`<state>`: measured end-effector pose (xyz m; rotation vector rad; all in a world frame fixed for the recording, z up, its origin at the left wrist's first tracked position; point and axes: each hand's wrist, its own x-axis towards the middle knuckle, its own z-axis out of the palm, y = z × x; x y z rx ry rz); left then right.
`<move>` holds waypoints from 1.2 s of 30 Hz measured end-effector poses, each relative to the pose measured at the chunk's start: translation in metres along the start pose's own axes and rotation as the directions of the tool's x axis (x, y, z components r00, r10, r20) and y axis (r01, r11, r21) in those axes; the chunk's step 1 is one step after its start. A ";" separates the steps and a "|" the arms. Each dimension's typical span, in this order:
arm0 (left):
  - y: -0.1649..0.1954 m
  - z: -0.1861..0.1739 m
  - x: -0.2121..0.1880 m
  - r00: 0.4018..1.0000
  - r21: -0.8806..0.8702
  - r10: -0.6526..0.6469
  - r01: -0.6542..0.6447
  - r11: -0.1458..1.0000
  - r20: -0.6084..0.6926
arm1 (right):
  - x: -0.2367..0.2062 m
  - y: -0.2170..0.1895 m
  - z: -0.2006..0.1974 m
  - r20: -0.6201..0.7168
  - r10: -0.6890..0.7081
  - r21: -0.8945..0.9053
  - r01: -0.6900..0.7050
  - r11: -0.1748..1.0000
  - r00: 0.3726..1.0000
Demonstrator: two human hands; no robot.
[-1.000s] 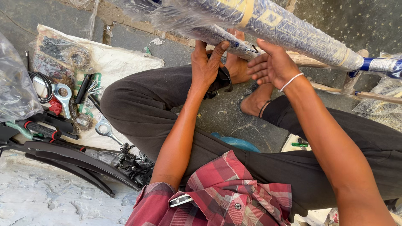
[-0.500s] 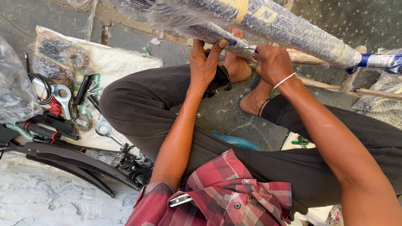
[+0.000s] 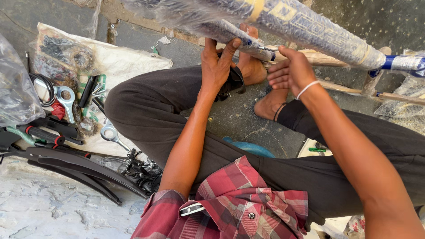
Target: The person sits on the floor and assembles a bicycle. They unwrap a plastic bag to retrieve a bicycle seat, then use a screwdriver to attach the seat to the seat post of the bicycle frame. The person continues to tighten the seat post clamp using a wrench.
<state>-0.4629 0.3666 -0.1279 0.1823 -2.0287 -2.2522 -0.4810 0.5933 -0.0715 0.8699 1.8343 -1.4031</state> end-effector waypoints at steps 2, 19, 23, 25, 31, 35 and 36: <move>0.000 0.001 0.000 1.000 -0.003 0.003 -0.003 1.000 -0.002 | 0.015 -0.005 -0.009 0.198 0.078 0.203 -0.119 0.972 0.977; 0.000 -0.001 0.000 1.000 -0.004 -0.001 0.001 1.000 -0.007 | -0.005 -0.006 0.004 0.416 -0.853 -0.726 0.680 -0.103 0.315; 0.000 0.000 0.000 1.000 0.012 0.004 -0.003 1.000 -0.019 | -0.004 -0.023 0.001 0.089 -0.209 -0.055 0.215 0.975 0.974; 0.000 0.001 0.000 1.000 -0.011 0.013 -0.013 1.000 -0.016 | 0.001 -0.029 -0.001 0.315 0.039 0.054 -0.059 0.997 0.948; 0.001 -0.001 -0.001 1.000 0.029 0.006 -0.006 1.000 0.001 | 0.016 -0.002 0.009 0.120 -0.374 -0.369 0.391 0.843 0.920; 0.003 0.000 -0.002 1.000 -0.001 0.006 -0.006 1.000 -0.006 | 0.020 0.015 0.001 0.315 -0.846 -0.840 0.542 -0.037 0.430; 0.003 0.000 -0.001 1.000 0.005 0.002 -0.002 1.000 -0.009 | 0.019 0.017 0.000 0.284 -0.856 -0.845 0.534 -0.010 0.432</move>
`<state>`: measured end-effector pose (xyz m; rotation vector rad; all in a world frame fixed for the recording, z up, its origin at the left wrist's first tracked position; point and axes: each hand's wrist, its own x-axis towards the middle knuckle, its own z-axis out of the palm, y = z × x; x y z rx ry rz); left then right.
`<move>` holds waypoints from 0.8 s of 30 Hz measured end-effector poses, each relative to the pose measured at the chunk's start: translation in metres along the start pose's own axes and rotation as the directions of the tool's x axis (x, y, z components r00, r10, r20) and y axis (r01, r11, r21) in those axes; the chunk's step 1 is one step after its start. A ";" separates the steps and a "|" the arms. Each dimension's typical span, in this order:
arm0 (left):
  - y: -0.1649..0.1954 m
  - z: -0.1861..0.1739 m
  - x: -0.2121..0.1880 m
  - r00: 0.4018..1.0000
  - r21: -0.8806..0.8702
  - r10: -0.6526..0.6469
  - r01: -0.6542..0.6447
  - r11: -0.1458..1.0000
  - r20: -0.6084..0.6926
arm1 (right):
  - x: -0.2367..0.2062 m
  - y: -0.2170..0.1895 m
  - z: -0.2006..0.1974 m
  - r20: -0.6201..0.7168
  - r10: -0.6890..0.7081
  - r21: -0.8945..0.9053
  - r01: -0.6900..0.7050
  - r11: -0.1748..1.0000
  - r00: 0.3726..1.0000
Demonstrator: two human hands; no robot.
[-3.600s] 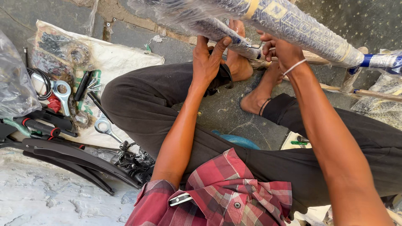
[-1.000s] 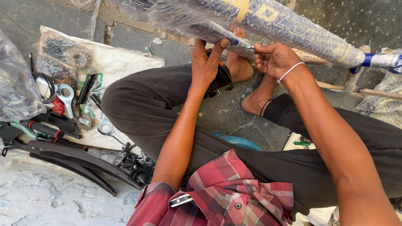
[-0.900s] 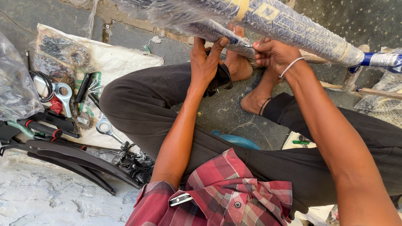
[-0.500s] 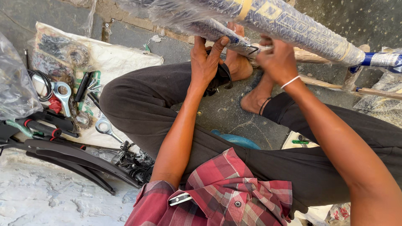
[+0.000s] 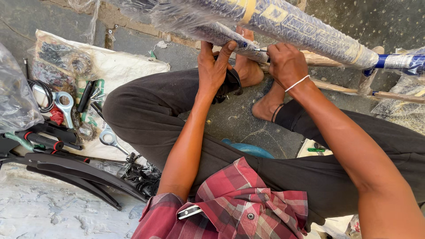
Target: The person sits on the floor and assembles a bicycle. They unwrap a plastic bag to retrieve a bicycle seat, then use a screwdriver to attach the seat to the seat post of the bicycle frame. The person continues to tighten the seat post clamp using a wrench.
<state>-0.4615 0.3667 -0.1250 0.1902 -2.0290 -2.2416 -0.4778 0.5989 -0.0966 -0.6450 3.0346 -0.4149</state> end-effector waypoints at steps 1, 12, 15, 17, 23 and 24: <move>0.000 0.000 0.001 1.000 -0.004 0.002 -0.002 1.000 0.003 | -0.001 0.001 -0.001 -0.017 0.029 0.008 -0.029 1.000 0.999; 0.007 0.001 -0.002 1.000 -0.047 -0.022 0.022 0.999 -0.012 | 0.023 0.018 0.002 0.772 0.342 0.629 -0.722 -0.288 0.536; 0.008 0.000 -0.003 0.999 -0.046 -0.032 0.031 0.998 -0.009 | 0.030 0.017 0.008 0.683 0.397 0.717 -0.666 -0.205 0.613; 0.007 0.000 -0.003 0.999 -0.045 -0.031 0.031 0.999 -0.007 | 0.031 0.015 0.007 0.621 0.446 0.679 -0.726 0.104 0.645; 0.001 -0.001 -0.003 1.000 -0.031 -0.021 0.021 0.999 -0.003 | 0.019 -0.007 -0.020 0.333 0.229 0.162 -0.294 0.942 0.915; 0.001 -0.001 -0.002 1.000 -0.021 -0.018 0.018 1.000 -0.003 | 0.018 -0.011 -0.022 0.201 0.081 0.185 -0.119 0.976 0.976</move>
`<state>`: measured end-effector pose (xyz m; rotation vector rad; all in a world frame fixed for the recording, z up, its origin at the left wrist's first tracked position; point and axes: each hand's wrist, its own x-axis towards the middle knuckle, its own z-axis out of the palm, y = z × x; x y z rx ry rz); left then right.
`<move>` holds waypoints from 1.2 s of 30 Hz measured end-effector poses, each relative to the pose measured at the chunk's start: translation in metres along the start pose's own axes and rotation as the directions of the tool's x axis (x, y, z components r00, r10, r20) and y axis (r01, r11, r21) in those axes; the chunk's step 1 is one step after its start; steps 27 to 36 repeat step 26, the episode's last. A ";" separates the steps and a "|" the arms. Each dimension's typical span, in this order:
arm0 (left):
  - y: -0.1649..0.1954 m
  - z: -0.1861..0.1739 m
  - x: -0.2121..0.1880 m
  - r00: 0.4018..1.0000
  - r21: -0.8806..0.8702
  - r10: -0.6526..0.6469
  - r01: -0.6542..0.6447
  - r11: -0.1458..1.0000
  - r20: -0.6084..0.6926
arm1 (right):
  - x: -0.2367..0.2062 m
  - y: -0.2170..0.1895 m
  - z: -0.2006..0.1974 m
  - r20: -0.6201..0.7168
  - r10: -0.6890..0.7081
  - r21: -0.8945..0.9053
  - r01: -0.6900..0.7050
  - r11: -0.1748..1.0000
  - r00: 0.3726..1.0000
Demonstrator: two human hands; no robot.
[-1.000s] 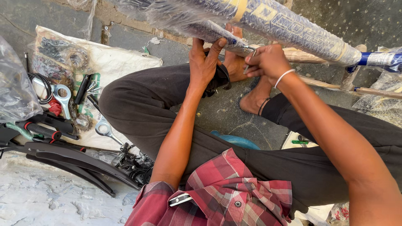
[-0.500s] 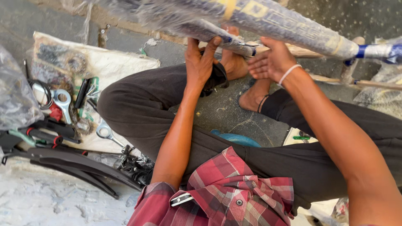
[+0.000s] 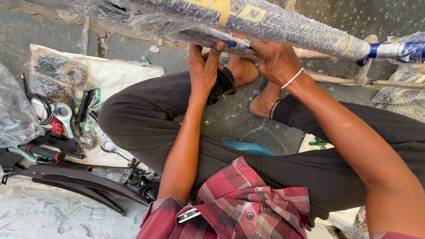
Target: The person sits on the floor and assembles a bicycle. They unwrap a plastic bag to retrieve a bicycle seat, then use a screwdriver to attach the seat to the seat post of the bicycle frame. The person continues to tighten the seat post clamp using a wrench.
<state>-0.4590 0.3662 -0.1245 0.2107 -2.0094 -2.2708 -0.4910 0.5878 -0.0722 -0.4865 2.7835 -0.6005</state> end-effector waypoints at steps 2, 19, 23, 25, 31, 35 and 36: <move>0.000 0.000 0.000 1.000 0.001 -0.001 0.001 1.000 0.004 | -0.002 -0.002 0.000 -0.066 0.039 0.188 -0.026 0.982 0.997; 0.002 0.001 0.000 1.000 -0.027 -0.022 0.021 0.999 -0.008 | -0.010 -0.003 0.011 -0.214 -0.145 -0.113 0.123 0.986 0.966; -0.002 0.002 0.000 1.000 -0.008 -0.013 0.013 1.000 0.002 | -0.014 0.001 0.021 -0.336 -0.064 -0.098 0.033 0.995 0.940; -0.005 0.001 -0.002 1.000 0.002 -0.017 0.017 1.000 -0.002 | -0.017 0.010 0.029 -0.363 0.025 -0.022 -0.035 0.999 0.931; -0.007 0.001 -0.002 1.000 0.005 -0.020 0.020 1.000 -0.001 | 0.006 0.018 0.034 -0.362 0.026 -0.023 -0.037 0.999 0.932; -0.007 0.001 -0.002 1.000 0.005 -0.020 0.020 1.000 -0.001 | 0.006 0.018 0.034 -0.362 0.026 -0.023 -0.037 0.999 0.932; -0.007 0.001 -0.002 1.000 0.005 -0.020 0.020 1.000 -0.001 | 0.006 0.018 0.034 -0.362 0.026 -0.023 -0.037 0.999 0.932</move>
